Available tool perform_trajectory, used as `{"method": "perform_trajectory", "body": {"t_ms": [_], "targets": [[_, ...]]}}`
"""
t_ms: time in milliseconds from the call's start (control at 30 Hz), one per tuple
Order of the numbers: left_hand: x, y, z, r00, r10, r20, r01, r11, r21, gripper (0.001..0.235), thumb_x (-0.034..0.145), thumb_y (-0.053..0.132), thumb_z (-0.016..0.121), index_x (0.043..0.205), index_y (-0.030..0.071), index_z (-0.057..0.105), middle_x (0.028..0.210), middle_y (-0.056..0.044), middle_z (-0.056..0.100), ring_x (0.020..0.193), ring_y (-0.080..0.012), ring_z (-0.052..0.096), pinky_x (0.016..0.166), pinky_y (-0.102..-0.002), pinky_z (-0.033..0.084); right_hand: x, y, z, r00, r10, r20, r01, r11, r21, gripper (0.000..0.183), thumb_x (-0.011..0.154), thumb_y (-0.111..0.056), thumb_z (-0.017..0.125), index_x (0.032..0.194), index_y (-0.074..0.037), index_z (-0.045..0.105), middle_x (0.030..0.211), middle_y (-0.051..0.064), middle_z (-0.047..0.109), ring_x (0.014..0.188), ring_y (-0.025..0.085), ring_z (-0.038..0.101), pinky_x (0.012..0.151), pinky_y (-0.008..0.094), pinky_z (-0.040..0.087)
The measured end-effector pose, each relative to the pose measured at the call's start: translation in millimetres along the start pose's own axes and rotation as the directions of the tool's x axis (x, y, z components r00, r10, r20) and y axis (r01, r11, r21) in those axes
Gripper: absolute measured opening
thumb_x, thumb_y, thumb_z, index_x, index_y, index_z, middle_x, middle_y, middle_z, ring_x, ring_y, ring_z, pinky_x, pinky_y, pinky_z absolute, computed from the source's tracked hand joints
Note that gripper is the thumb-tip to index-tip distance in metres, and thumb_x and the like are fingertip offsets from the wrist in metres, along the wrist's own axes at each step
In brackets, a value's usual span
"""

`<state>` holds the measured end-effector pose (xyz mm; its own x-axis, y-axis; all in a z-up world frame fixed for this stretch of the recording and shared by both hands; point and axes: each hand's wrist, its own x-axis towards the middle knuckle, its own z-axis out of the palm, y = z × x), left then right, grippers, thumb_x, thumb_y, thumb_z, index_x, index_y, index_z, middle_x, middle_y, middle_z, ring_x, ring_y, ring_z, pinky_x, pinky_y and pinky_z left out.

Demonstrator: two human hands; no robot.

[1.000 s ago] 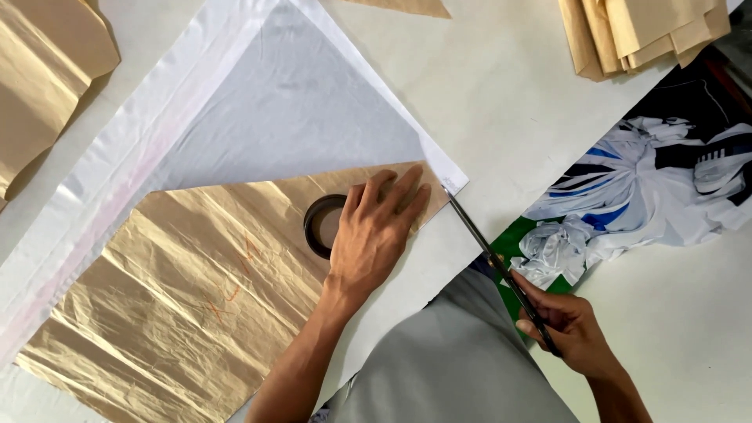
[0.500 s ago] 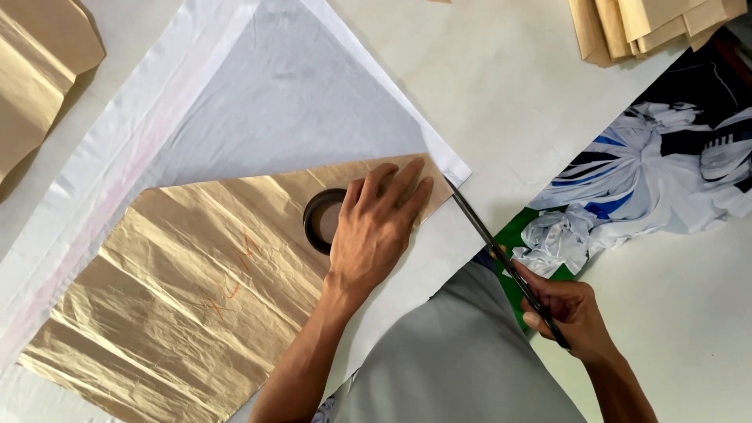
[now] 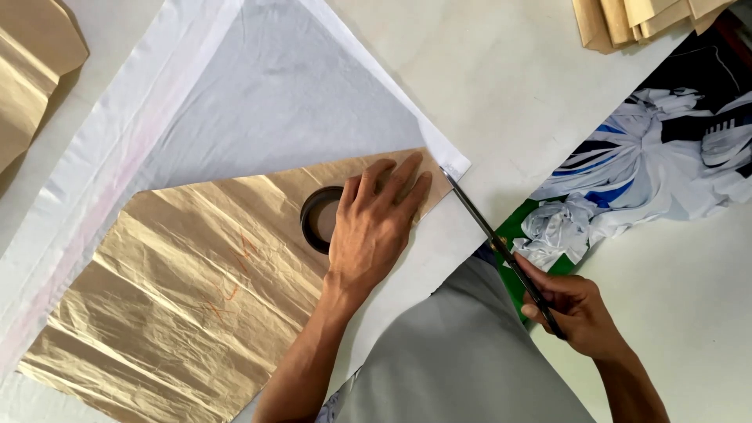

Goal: The person uses a paper pattern as a guide to cut specific shapes out of a large piece of white fabric using industrial scissors.

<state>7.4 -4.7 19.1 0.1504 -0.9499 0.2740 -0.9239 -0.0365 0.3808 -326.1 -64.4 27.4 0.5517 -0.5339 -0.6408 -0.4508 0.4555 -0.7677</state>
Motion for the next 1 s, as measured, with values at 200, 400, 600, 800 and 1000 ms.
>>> {"method": "perform_trajectory", "body": {"t_ms": [200, 400, 600, 800, 1000], "targets": [[-0.2, 0.2, 0.3, 1.000, -0.003, -0.001, 0.003, 1.000, 0.000, 0.027, 0.098, -0.003, 0.062, 0.119, 0.014, 0.066, 0.136, -0.002, 0.062, 0.113, -0.0271, 0.061, 0.083, -0.039, 0.050, 2.7, 8.6, -3.8, 0.996, -0.092, 0.005, 0.092, 0.994, 0.055, 0.072, 0.077, -0.014, 0.082, 0.143, 0.003, 0.059, 0.072, -0.005, 0.045, 0.061, 0.011, 0.033, 0.051, 0.025, 0.025], [0.4, 0.4, -1.0, 1.000, -0.009, 0.003, 0.009, 1.000, -0.012, 0.029, 0.097, -0.006, 0.061, 0.118, 0.014, 0.066, 0.137, -0.002, 0.062, 0.114, -0.0273, 0.060, 0.083, -0.039, 0.049, 8.7, 16.1, -0.9, 0.995, -0.096, -0.022, 0.097, 0.993, 0.060, 0.073, 0.078, -0.009, 0.081, 0.146, 0.005, 0.057, 0.117, -0.005, 0.063, 0.083, 0.007, 0.052, 0.068, 0.022, 0.042], [0.3, 0.5, -0.9, 1.000, -0.010, -0.009, 0.010, 1.000, -0.006, 0.035, 0.093, -0.010, 0.058, 0.118, 0.014, 0.066, 0.136, -0.002, 0.062, 0.113, -0.0269, 0.060, 0.082, -0.038, 0.049, 9.8, -2.9, 6.4, 0.999, -0.035, -0.003, 0.035, 0.999, -0.020, 0.074, 0.081, -0.007, 0.077, 0.150, 0.000, 0.052, 0.072, -0.003, 0.045, 0.065, 0.013, 0.036, 0.052, 0.027, 0.033], [1.1, 0.3, -1.4, 1.000, -0.017, -0.012, 0.017, 1.000, -0.022, 0.030, 0.096, -0.007, 0.060, 0.116, 0.013, 0.067, 0.134, -0.002, 0.063, 0.113, -0.0275, 0.060, 0.083, -0.039, 0.050, 6.3, -12.1, 8.0, 1.000, -0.009, -0.019, 0.009, 1.000, -0.026, 0.071, 0.080, -0.005, 0.076, 0.148, -0.001, 0.055, 0.068, -0.004, 0.037, 0.061, 0.014, 0.031, 0.049, 0.028, 0.030], [0.7, 0.1, -1.2, 1.000, -0.022, -0.008, 0.022, 0.999, -0.023, 0.027, 0.097, -0.004, 0.061, 0.117, 0.013, 0.067, 0.135, -0.001, 0.062, 0.113, -0.0259, 0.060, 0.086, -0.040, 0.050, 9.6, 2.2, 7.2, 0.995, -0.090, -0.039, 0.090, 0.996, 0.020, 0.075, 0.078, -0.008, 0.082, 0.147, 0.004, 0.056, 0.110, -0.006, 0.064, 0.079, 0.008, 0.050, 0.066, 0.022, 0.041]]}}
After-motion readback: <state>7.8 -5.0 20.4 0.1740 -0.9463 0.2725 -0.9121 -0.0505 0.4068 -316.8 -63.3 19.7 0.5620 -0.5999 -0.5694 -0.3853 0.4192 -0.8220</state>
